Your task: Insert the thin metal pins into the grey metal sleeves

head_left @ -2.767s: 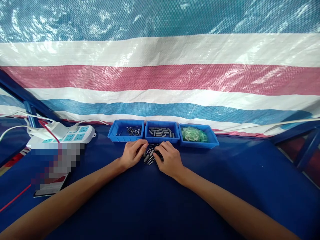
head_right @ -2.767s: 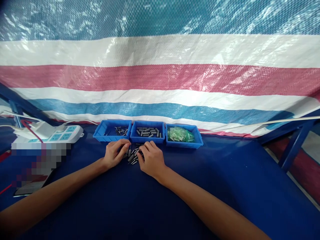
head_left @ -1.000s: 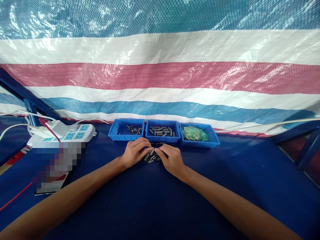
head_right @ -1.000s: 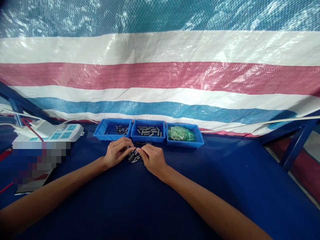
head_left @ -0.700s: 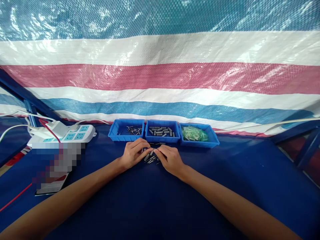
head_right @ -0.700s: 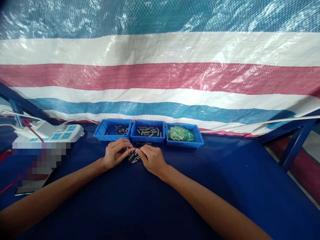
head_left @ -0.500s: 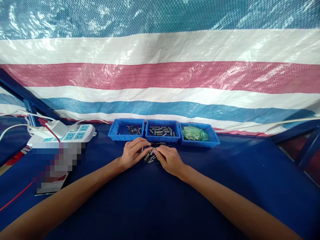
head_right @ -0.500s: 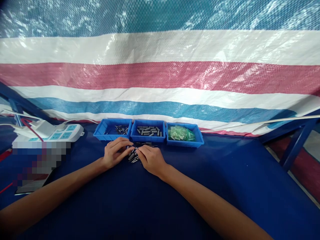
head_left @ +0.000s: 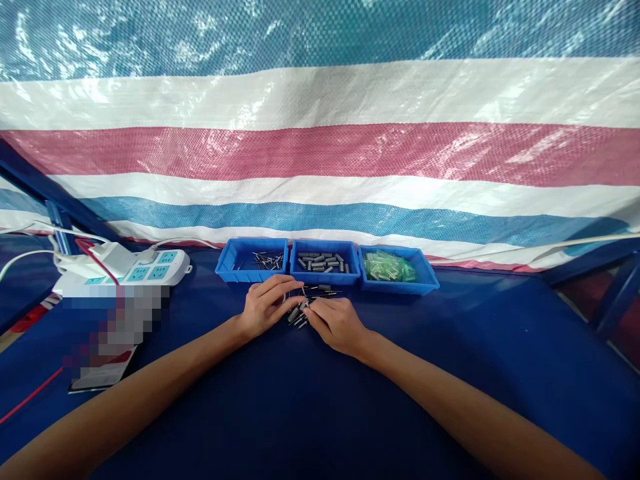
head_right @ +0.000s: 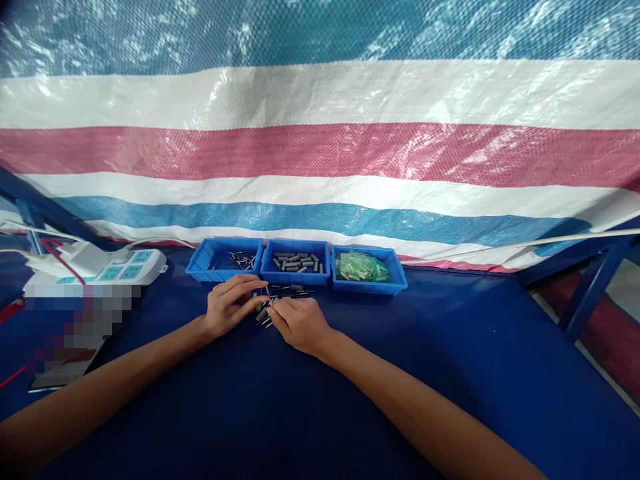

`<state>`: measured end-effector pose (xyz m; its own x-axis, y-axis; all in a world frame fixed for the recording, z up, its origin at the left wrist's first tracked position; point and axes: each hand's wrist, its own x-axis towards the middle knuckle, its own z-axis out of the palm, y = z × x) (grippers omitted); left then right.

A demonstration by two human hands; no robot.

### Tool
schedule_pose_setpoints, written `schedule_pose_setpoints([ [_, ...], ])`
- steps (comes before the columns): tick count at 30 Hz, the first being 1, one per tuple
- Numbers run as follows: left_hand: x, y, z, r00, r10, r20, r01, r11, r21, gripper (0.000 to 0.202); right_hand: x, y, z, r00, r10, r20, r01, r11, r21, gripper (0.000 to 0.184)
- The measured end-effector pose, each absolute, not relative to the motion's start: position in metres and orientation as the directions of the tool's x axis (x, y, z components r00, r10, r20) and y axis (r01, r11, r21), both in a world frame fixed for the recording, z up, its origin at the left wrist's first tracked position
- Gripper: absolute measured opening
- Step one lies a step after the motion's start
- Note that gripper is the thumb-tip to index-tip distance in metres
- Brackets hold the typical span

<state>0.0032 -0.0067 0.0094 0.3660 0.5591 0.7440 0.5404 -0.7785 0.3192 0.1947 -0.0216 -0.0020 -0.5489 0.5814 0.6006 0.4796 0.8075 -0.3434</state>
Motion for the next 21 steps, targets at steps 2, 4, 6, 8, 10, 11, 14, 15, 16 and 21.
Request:
schedule_pose_setpoints([
  [2, 0.0029, -0.0063, 0.0093, 0.376, 0.563, 0.736, 0.521, -0.785, 0.335, 0.021, 0.1945, -0.0219, -0.0022, -0.552, 0.569, 0.610, 0.477, 0.815, -0.329, 0.030],
  [4, 0.0026, -0.0058, 0.0091, 0.382, 0.568, 0.729, 0.502, -0.790, 0.353, 0.021, 0.1943, -0.0221, -0.0027, -0.546, 0.559, 0.625, 0.475, 0.820, -0.319, 0.030],
  [6, 0.0023, -0.0052, 0.0088, 0.388, 0.569, 0.725, 0.486, -0.795, 0.363, 0.021, 0.1941, -0.0222, -0.0033, -0.536, 0.549, 0.642, 0.470, 0.825, -0.313, 0.030],
  [8, 0.0022, -0.0048, 0.0089, 0.401, 0.562, 0.724, 0.477, -0.802, 0.358, 0.021, 0.1940, -0.0224, -0.0037, -0.524, 0.537, 0.661, 0.464, 0.831, -0.307, 0.030],
  [10, 0.0023, -0.0045, 0.0094, 0.417, 0.548, 0.725, 0.469, -0.813, 0.345, 0.021, 0.1942, -0.0225, -0.0037, -0.506, 0.533, 0.679, 0.460, 0.832, -0.310, 0.028],
  [11, 0.0024, -0.0044, 0.0097, 0.425, 0.543, 0.725, 0.465, -0.818, 0.340, 0.021, 0.1944, -0.0225, -0.0035, -0.496, 0.534, 0.684, 0.457, 0.831, -0.318, 0.026],
  [14, 0.0027, -0.0044, 0.0106, 0.435, 0.549, 0.714, 0.458, -0.818, 0.349, 0.019, 0.1952, -0.0224, -0.0023, -0.469, 0.551, 0.690, 0.444, 0.823, -0.355, 0.022],
  [15, 0.0027, -0.0044, 0.0107, 0.434, 0.555, 0.710, 0.459, -0.814, 0.356, 0.018, 0.1955, -0.0225, -0.0019, -0.464, 0.557, 0.689, 0.441, 0.820, -0.365, 0.022],
  [16, 0.0027, -0.0044, 0.0107, 0.430, 0.561, 0.707, 0.460, -0.810, 0.363, 0.017, 0.1958, -0.0225, -0.0015, -0.462, 0.562, 0.686, 0.438, 0.817, -0.375, 0.023],
  [21, 0.0027, -0.0038, 0.0092, 0.415, 0.567, 0.712, 0.452, -0.807, 0.380, 0.013, 0.1963, -0.0228, -0.0005, -0.492, 0.548, 0.676, 0.411, 0.831, -0.375, 0.023],
])
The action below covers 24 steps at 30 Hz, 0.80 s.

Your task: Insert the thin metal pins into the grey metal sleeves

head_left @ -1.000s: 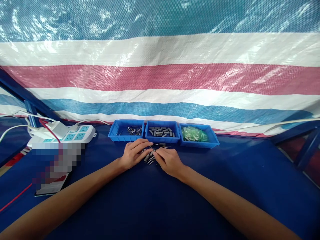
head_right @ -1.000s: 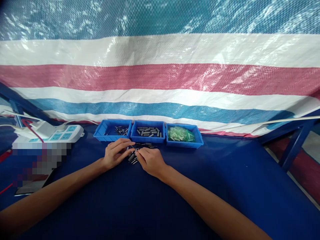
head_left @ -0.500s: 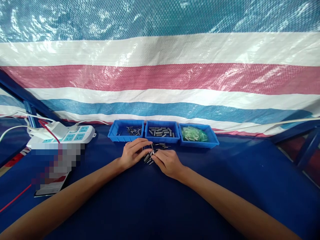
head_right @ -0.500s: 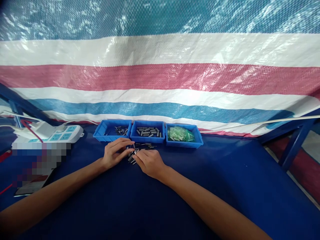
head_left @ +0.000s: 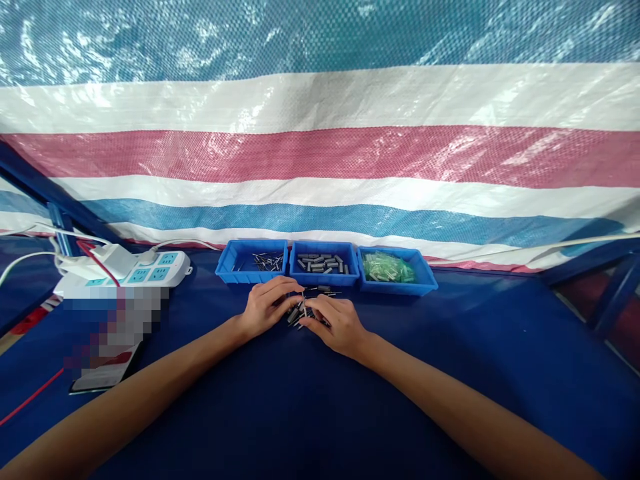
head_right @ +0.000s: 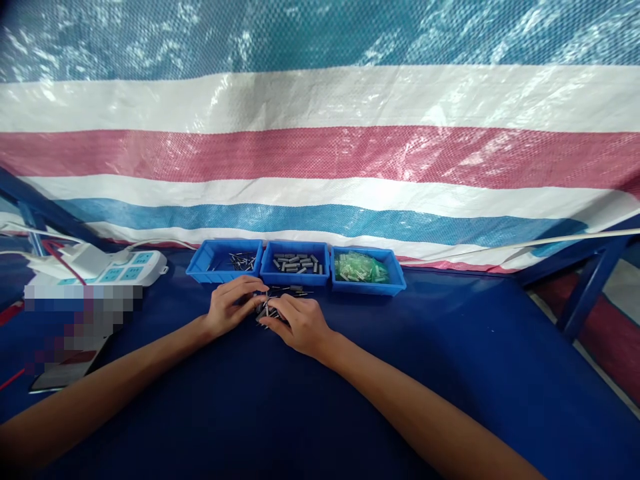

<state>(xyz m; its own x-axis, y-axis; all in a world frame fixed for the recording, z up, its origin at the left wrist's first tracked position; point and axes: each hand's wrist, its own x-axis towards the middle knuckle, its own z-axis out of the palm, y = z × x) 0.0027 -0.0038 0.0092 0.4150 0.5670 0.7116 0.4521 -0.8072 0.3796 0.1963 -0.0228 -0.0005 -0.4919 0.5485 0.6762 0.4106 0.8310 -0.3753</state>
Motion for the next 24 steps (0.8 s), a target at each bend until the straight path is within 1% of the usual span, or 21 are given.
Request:
schedule_pose_setpoints([
  [5, 0.0029, -0.0022, 0.0080, 0.431, 0.526, 0.733, 0.429, -0.834, 0.347, 0.013, 0.1964, -0.0226, 0.0001, -0.509, 0.537, 0.673, 0.399, 0.840, -0.368, 0.020],
  [12, 0.0037, -0.0015, 0.0075, 0.434, 0.521, 0.735, 0.454, -0.831, 0.320, 0.011, 0.1975, -0.0234, 0.0004, -0.488, 0.562, 0.668, 0.406, 0.823, -0.396, 0.015],
  [19, 0.0034, -0.0002, 0.0041, 0.439, 0.519, 0.734, 0.452, -0.833, 0.318, 0.010, 0.1976, -0.0234, 0.0001, -0.449, 0.608, 0.655, 0.402, 0.792, -0.459, 0.017],
  [21, 0.0031, -0.0002, 0.0019, 0.464, 0.529, 0.710, 0.464, -0.828, 0.314, 0.016, 0.1973, -0.0230, 0.0003, -0.413, 0.630, 0.657, 0.412, 0.773, -0.483, 0.017],
  [24, 0.0030, -0.0007, -0.0006, 0.518, 0.550, 0.655, 0.497, -0.817, 0.292, 0.035, 0.1970, -0.0220, 0.0002, -0.344, 0.664, 0.664, 0.437, 0.739, -0.513, 0.020],
])
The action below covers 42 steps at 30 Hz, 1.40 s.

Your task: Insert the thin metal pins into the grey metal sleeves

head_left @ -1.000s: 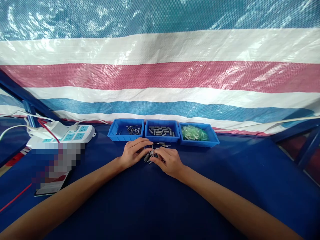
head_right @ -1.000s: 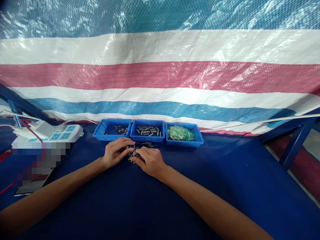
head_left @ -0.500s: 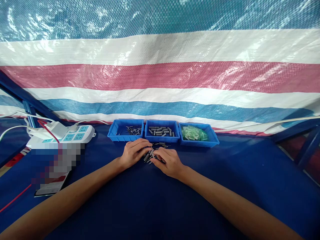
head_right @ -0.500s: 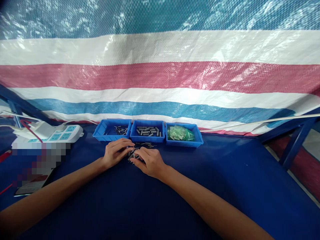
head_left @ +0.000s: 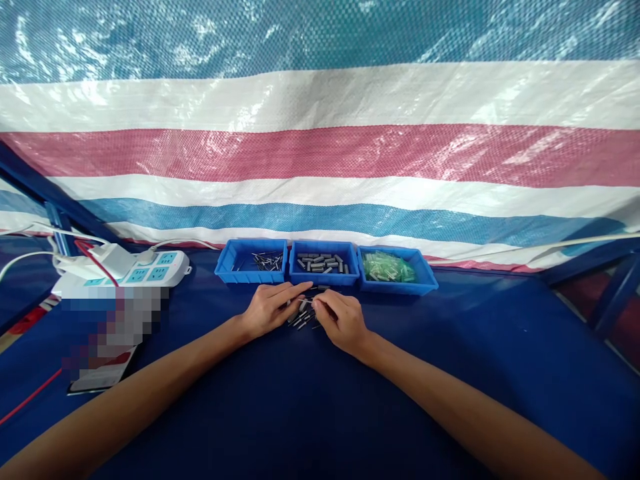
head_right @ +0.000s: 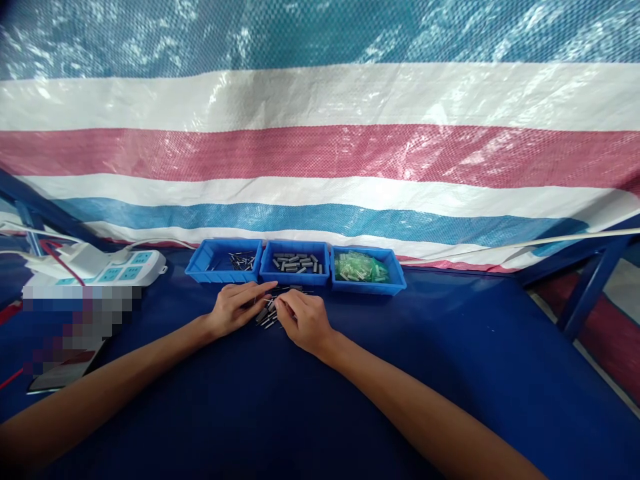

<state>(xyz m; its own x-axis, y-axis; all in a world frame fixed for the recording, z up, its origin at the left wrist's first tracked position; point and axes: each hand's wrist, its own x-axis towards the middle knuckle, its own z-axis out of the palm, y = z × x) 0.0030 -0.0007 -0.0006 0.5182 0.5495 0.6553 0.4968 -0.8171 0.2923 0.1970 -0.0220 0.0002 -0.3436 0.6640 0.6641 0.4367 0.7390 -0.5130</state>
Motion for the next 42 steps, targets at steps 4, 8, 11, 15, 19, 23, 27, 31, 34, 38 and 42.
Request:
schedule_pose_setpoints([
  [4, 0.004, -0.002, -0.002, 0.501, 0.565, 0.656, 0.505, -0.806, 0.309, 0.048, 0.197, -0.021, 0.000, -0.277, 0.703, 0.655, 0.457, 0.696, -0.553, 0.022],
  [8, 0.004, -0.002, 0.000, 0.464, 0.583, 0.667, 0.491, -0.796, 0.354, 0.055, 0.198, -0.021, 0.000, -0.249, 0.723, 0.644, 0.463, 0.673, -0.577, 0.022],
  [11, 0.004, -0.002, 0.001, 0.447, 0.574, 0.686, 0.481, -0.800, 0.357, 0.058, 0.198, -0.022, 0.000, -0.242, 0.730, 0.639, 0.457, 0.667, -0.588, 0.022],
  [15, 0.003, -0.001, 0.001, 0.434, 0.565, 0.702, 0.448, -0.811, 0.375, 0.053, 0.198, -0.022, 0.000, -0.241, 0.739, 0.629, 0.454, 0.659, -0.600, 0.021],
  [19, 0.003, 0.001, 0.000, 0.440, 0.553, 0.708, 0.426, -0.822, 0.378, 0.050, 0.198, -0.022, 0.000, -0.247, 0.740, 0.626, 0.453, 0.659, -0.601, 0.021],
  [23, 0.003, 0.000, 0.000, 0.452, 0.560, 0.695, 0.401, -0.823, 0.402, 0.051, 0.198, -0.021, 0.000, -0.244, 0.738, 0.630, 0.453, 0.661, -0.599, 0.021],
  [27, 0.001, 0.000, 0.003, 0.496, 0.549, 0.672, 0.391, -0.833, 0.392, 0.051, 0.198, -0.021, 0.000, -0.229, 0.738, 0.634, 0.449, 0.658, -0.604, 0.021],
  [31, 0.000, 0.002, 0.004, 0.534, 0.520, 0.667, 0.400, -0.850, 0.343, 0.047, 0.198, -0.020, 0.001, -0.214, 0.735, 0.644, 0.433, 0.662, -0.612, 0.019],
  [34, 0.001, 0.002, 0.005, 0.536, 0.513, 0.671, 0.423, -0.851, 0.312, 0.039, 0.197, -0.020, 0.002, -0.221, 0.728, 0.649, 0.417, 0.672, -0.612, 0.019],
  [38, 0.003, -0.002, 0.009, 0.520, 0.527, 0.672, 0.505, -0.824, 0.256, 0.032, 0.197, -0.020, 0.003, -0.220, 0.729, 0.649, 0.404, 0.673, -0.619, 0.019],
  [42, 0.004, -0.005, 0.011, 0.457, 0.533, 0.712, 0.558, -0.796, 0.237, 0.025, 0.198, -0.020, 0.003, -0.213, 0.734, 0.645, 0.399, 0.668, -0.629, 0.019],
])
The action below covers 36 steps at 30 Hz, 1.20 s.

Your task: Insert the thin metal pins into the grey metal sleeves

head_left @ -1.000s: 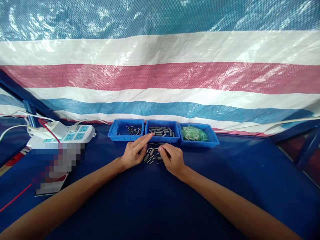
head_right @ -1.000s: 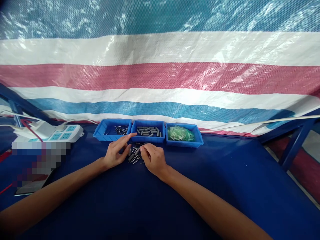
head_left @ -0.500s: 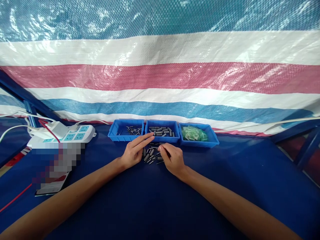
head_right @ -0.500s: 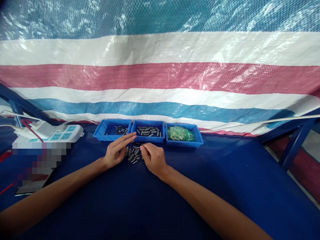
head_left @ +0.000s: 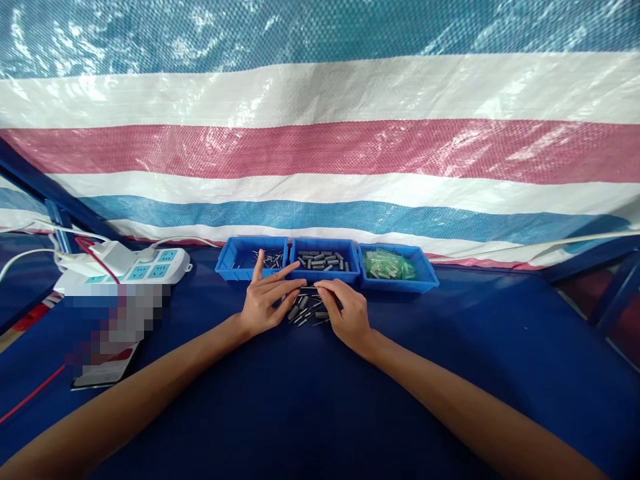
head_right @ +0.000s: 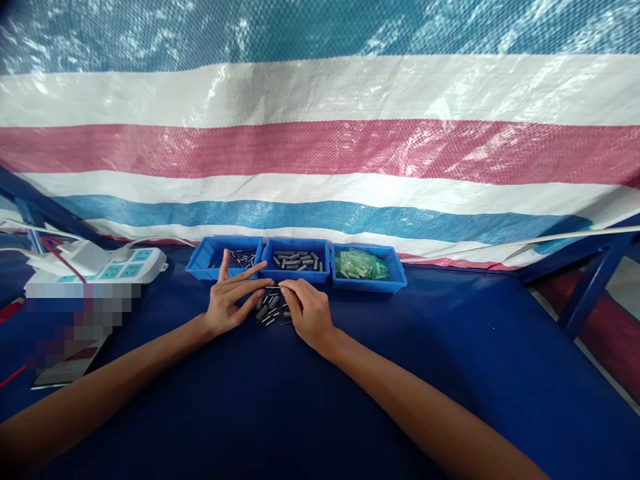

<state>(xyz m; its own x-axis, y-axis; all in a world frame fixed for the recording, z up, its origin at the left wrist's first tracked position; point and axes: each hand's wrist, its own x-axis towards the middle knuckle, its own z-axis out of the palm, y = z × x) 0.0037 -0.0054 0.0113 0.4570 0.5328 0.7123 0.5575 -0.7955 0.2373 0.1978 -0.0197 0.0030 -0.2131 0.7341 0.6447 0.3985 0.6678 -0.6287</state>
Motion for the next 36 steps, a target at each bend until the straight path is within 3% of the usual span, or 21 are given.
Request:
schedule_pose_setpoints([
  [11, 0.004, -0.004, 0.014, 0.433, 0.505, 0.747, 0.546, -0.806, 0.229, 0.002, 0.198, -0.019, 0.003, -0.246, 0.721, 0.647, 0.381, 0.686, -0.620, 0.019],
  [21, 0.003, -0.001, 0.011, 0.445, 0.527, 0.724, 0.403, -0.840, 0.363, 0.002, 0.196, -0.017, -0.003, -0.308, 0.734, 0.605, 0.406, 0.676, -0.614, 0.024],
  [32, 0.000, -0.006, 0.009, 0.411, 0.469, 0.781, 0.406, -0.862, 0.304, 0.015, 0.195, -0.016, -0.007, -0.382, 0.737, 0.558, 0.460, 0.675, -0.577, 0.037],
  [36, -0.001, -0.006, 0.005, 0.371, 0.551, 0.747, 0.381, -0.824, 0.419, 0.013, 0.195, -0.016, -0.005, -0.371, 0.746, 0.554, 0.473, 0.665, -0.578, 0.037],
])
